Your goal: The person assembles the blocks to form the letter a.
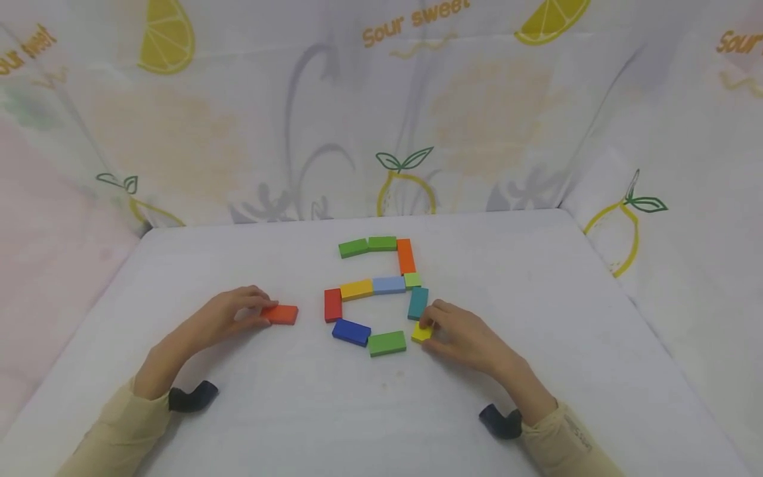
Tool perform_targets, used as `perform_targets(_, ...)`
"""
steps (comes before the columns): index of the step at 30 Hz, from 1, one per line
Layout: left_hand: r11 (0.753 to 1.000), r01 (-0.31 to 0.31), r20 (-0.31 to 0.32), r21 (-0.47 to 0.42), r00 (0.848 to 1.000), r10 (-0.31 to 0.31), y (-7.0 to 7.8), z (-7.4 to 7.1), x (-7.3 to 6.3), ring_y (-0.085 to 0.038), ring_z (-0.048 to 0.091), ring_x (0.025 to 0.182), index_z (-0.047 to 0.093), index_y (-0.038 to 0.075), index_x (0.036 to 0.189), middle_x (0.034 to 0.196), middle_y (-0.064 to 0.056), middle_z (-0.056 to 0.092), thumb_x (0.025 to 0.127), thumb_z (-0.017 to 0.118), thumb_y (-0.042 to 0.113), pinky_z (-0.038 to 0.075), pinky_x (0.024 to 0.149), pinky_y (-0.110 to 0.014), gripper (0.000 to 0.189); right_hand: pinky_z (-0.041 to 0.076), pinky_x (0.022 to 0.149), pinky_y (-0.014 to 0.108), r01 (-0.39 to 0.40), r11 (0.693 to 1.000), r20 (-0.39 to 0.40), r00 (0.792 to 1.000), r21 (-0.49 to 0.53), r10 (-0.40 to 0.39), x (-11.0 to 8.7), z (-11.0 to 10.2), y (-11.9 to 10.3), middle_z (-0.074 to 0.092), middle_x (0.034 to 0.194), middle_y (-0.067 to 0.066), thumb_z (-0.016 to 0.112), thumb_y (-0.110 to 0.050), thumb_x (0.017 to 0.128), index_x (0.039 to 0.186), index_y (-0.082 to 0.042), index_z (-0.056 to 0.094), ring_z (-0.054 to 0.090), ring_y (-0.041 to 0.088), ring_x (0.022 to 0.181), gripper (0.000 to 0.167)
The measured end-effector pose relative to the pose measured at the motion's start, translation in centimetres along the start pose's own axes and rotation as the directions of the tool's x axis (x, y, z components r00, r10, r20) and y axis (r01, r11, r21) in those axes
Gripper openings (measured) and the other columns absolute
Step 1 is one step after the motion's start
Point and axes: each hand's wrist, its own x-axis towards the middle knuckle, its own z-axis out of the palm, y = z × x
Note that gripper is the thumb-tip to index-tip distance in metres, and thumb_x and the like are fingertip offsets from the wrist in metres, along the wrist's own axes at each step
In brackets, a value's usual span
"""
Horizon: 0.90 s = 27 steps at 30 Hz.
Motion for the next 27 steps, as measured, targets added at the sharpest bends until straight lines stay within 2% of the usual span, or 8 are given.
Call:
perform_targets(6, 1.0, -0.021, 0.006, -0.023, 1.0, 0.021, 0.6, 0.3, -0.9, -0.011, 0.061, 0.09, 0.072, 0.015, 0.106, 0.097, 0.006, 0.063, 0.077, 0.078, 0.017, 0.053, 0.079, -0.031, 0.03, 0.052, 0.077, 0.023, 0.006, 1.0, -0.01, 1.0, -0.006, -0.006, 0.1, 0.1, -0.2, 0.058, 0.098, -0.008, 0.075, -0.021, 0.081, 0.103, -0.016, 0.06, 0.056, 0.008, 0.087, 0.027)
perform_targets(14, 0.986, -0.047, 0.103, -0.159, 0.993, 0.064, 1.9, 0.4, -1.5, -0.001, 0.057, 0.09, 0.071, 0.023, 0.106, 0.098, 0.015, 0.061, 0.077, 0.078, 0.024, 0.05, 0.082, -0.024, 0.029, 0.052, 0.074, 0.023, -0.004, 1.0, -0.027, 1.0, -0.027, 0.004, 0.2, 0.2, -0.5, 0.056, 0.097, -0.007, 0.075, -0.02, 0.081, 0.101, -0.015, 0.06, 0.057, 0.009, 0.085, 0.026)
perform_targets(19, 0.981, -0.08, 0.131, -0.175, 0.986, 0.104, 2.5, 0.6, -1.4, -0.002, 0.057, 0.088, 0.071, 0.023, 0.102, 0.096, 0.015, 0.06, 0.078, 0.077, 0.028, 0.051, 0.082, -0.026, 0.025, 0.052, 0.074, 0.023, 0.0, 1.0, -0.028, 1.0, -0.023, 0.0, 0.2, 0.2, -0.5, 0.056, 0.096, -0.007, 0.075, -0.02, 0.081, 0.099, -0.015, 0.059, 0.057, 0.008, 0.084, 0.024)
perform_targets(23, 0.981, -0.075, 0.152, -0.181, 0.983, 0.104, 3.0, 0.7, -1.4, -0.001, 0.057, 0.088, 0.07, 0.024, 0.101, 0.094, 0.017, 0.059, 0.078, 0.077, 0.03, 0.051, 0.083, -0.027, 0.025, 0.052, 0.074, 0.023, 0.006, 1.0, -0.033, 0.999, -0.023, -0.007, 0.3, 0.3, -0.6, 0.055, 0.095, -0.006, 0.075, -0.02, 0.081, 0.099, -0.015, 0.059, 0.056, 0.008, 0.084, 0.024)
perform_targets(27, 0.979, -0.046, 0.203, -0.199, 0.975, 0.087, 3.6, 0.9, -1.3, 0.0, 0.055, 0.089, 0.07, 0.025, 0.103, 0.094, 0.017, 0.059, 0.078, 0.076, 0.035, 0.051, 0.083, -0.025, 0.027, 0.052, 0.074, 0.022, 0.006, 1.0, -0.037, 0.999, -0.024, -0.007, 0.3, 0.4, -0.6, 0.054, 0.095, -0.006, 0.075, -0.02, 0.081, 0.098, -0.015, 0.06, 0.056, 0.007, 0.083, 0.023)
